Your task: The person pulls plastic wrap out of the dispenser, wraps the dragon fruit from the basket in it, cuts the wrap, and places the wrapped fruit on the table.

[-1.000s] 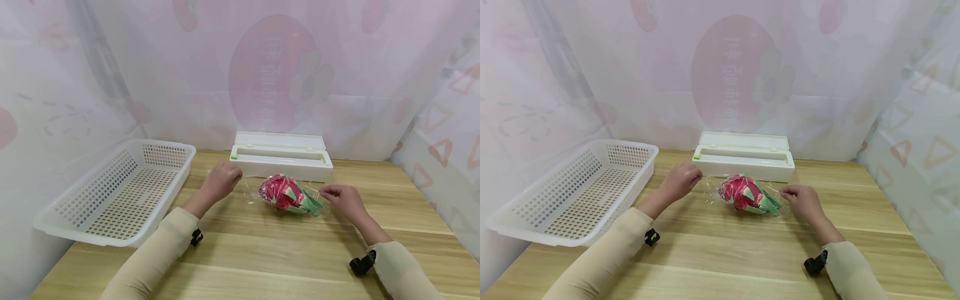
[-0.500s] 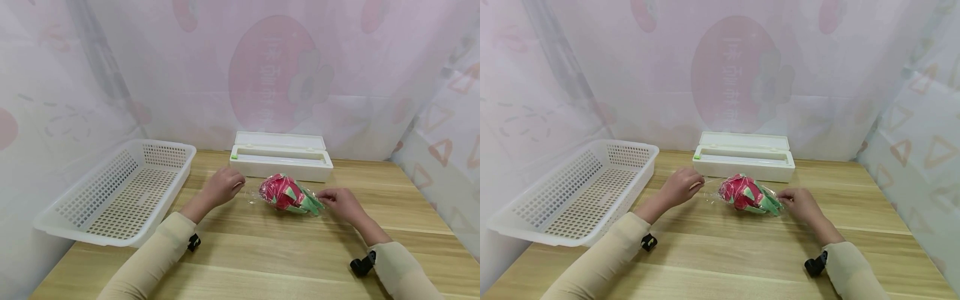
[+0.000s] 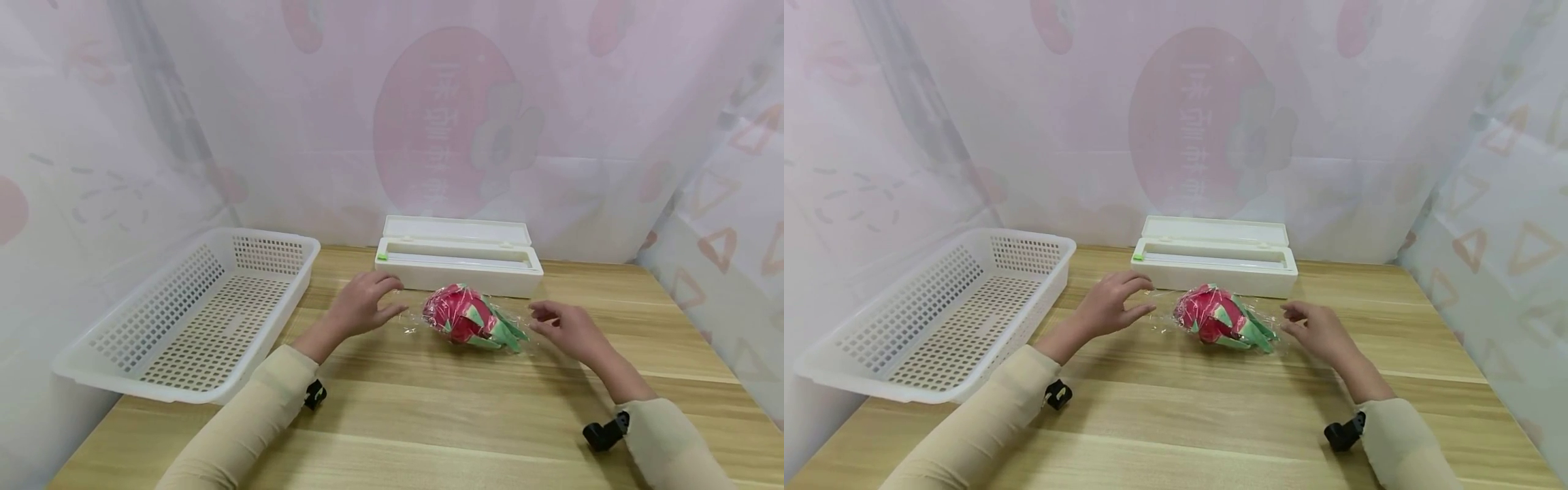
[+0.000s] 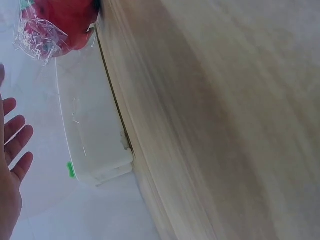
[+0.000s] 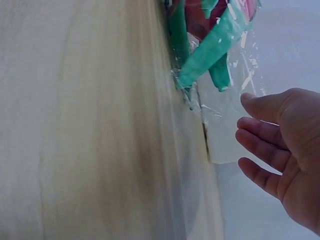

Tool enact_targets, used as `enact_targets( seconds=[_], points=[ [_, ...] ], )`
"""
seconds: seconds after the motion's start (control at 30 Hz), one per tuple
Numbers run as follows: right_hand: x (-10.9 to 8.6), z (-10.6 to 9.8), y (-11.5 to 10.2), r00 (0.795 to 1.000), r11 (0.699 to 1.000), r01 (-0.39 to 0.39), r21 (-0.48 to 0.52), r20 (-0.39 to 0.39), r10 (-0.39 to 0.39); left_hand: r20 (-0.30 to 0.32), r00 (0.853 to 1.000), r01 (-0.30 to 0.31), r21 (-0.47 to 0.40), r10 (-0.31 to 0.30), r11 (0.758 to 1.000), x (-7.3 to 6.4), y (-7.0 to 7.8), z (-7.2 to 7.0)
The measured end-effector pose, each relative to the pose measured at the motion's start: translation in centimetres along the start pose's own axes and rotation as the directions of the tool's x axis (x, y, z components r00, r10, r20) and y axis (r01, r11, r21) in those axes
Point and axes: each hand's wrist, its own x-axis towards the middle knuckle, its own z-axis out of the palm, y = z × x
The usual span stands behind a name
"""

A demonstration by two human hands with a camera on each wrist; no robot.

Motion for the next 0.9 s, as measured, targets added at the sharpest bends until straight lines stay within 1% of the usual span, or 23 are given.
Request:
enact_targets(
  seconds=[0.1,0.17,0.27,0.37,0.47,0.57,0.63,0.73,0.9],
  points=[
    [-0.1,-0.4,-0.1,0.999,1.0,0.013,0.005,-0.034,-0.013,0.08,0.996,0.04,-0.049,-0.036,0.998,0.4,0.2,0.2],
    [0.0,-0.4,-0.2,0.997,0.999,0.042,0.004,-0.062,-0.042,0.148,0.987,0.068,-0.074,-0.057,0.995,0.8,0.4,0.4],
    [0.1,-0.2,-0.4,0.991,0.995,0.096,-0.009,-0.097,-0.096,0.251,0.964,0.112,-0.082,-0.088,0.99,1.3,0.7,0.8],
    [0.2,0.1,-0.6,0.984,0.991,0.135,-0.014,-0.114,-0.136,0.316,0.942,0.153,-0.102,-0.114,0.983,1.6,1.0,1.3],
    [0.4,0.5,-0.9,0.985,0.988,0.153,0.019,-0.089,-0.151,0.342,0.931,0.182,-0.13,-0.128,0.975,1.8,1.3,1.8],
    [0.5,0.8,-1.1,0.985,0.984,0.173,0.044,-0.032,-0.172,0.353,0.927,0.192,-0.157,-0.127,0.969,1.9,1.5,2.2],
    [0.6,1.2,-1.2,0.98,0.979,0.197,0.045,0.006,-0.198,0.36,0.925,0.187,-0.163,-0.118,0.969,1.9,1.6,2.5],
    [0.7,1.8,-1.3,0.972,0.973,0.229,0.042,0.04,-0.231,0.354,0.929,0.171,-0.169,-0.103,0.971,1.9,1.7,2.9],
    [0.7,2.6,-1.4,0.968,0.969,0.239,0.064,0.063,-0.243,0.309,0.947,0.146,-0.179,-0.085,0.973,1.7,1.7,3.4]
  ],
)
